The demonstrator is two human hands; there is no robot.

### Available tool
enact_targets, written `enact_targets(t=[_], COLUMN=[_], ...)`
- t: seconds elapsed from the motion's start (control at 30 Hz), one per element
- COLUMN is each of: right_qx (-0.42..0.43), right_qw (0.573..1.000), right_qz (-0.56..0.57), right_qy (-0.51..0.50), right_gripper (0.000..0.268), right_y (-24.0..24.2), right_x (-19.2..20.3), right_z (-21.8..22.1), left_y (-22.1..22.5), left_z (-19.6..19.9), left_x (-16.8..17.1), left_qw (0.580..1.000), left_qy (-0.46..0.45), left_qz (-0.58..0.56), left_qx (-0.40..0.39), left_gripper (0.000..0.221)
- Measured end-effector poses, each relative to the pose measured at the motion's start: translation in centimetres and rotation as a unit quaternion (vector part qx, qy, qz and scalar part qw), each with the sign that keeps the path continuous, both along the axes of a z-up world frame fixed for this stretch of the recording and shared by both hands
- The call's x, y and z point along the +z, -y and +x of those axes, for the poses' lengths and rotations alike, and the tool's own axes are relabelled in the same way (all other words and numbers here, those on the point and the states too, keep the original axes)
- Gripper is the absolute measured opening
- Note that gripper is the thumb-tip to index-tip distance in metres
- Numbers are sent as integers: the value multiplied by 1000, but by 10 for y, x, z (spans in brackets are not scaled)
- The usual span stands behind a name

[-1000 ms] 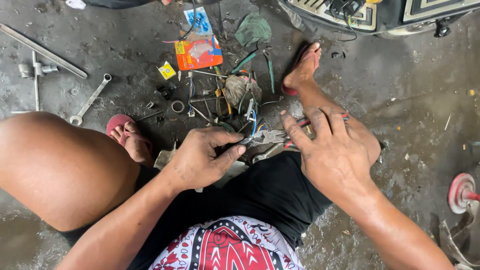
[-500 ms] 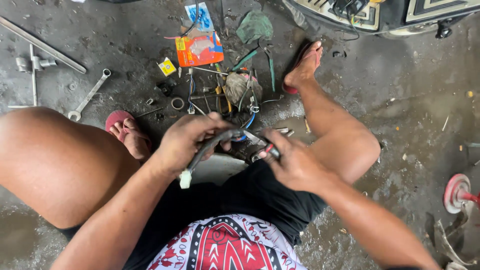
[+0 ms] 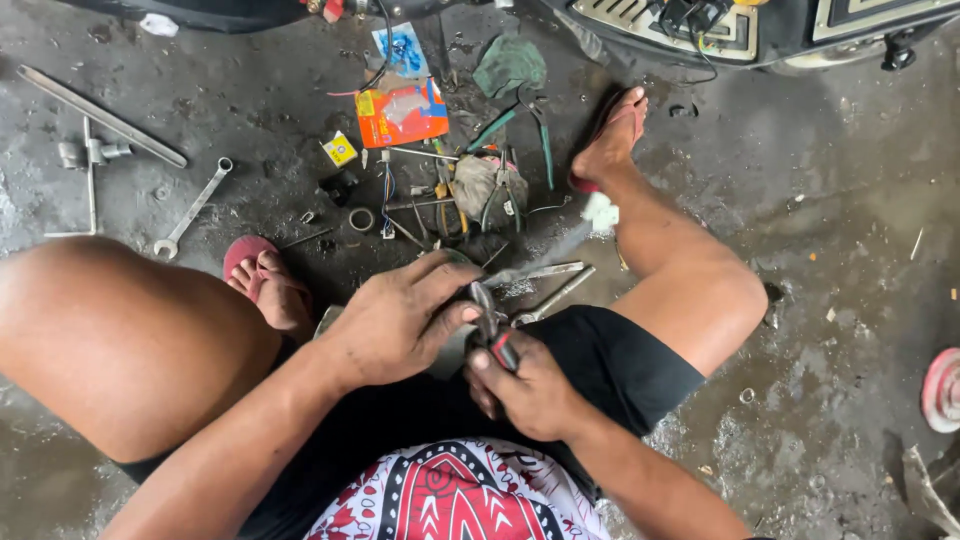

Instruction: Repairing and connecting electrical wiring on a motorcycle using pliers

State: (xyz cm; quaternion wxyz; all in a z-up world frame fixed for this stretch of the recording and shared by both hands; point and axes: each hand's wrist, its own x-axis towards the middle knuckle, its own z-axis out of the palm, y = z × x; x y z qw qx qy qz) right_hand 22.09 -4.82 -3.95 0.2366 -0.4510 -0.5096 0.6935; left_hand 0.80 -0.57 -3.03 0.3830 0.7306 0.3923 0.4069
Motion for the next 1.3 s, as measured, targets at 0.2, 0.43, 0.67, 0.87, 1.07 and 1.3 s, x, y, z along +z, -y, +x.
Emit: enact_targets(t=[0.2,0.43,0.67,0.87,1.07,1.3], right_qx=[1,-115,-197,-163,-148,33], right_qw=[999,967,956,973,982,933], right_qz=[22,225,199,135,86,114], right_qy=[-26,-17,90,90,79,340], right_gripper=[34,26,15,23,17,49], right_y=[-24,-41,-51,-52,-56,-60], right_x=[25,10,-32,-33,-46,-39], right_z=[46,11,5,-13,-13,-10], left_y=[-1,3,5,5,4,11], left_z=[-12,12,12,20,16,4], left_x=[-5,-19,-28,-57,-55,-73], left_qw=[998,971,929,904,899,881], left_qy=[-8,122,149,159,114,84], left_qz=[-45,-201,-339,-383,-412,-465], left_qx=[33,-37,29,103,95,19], left_gripper=[20,17,23,18,20,15])
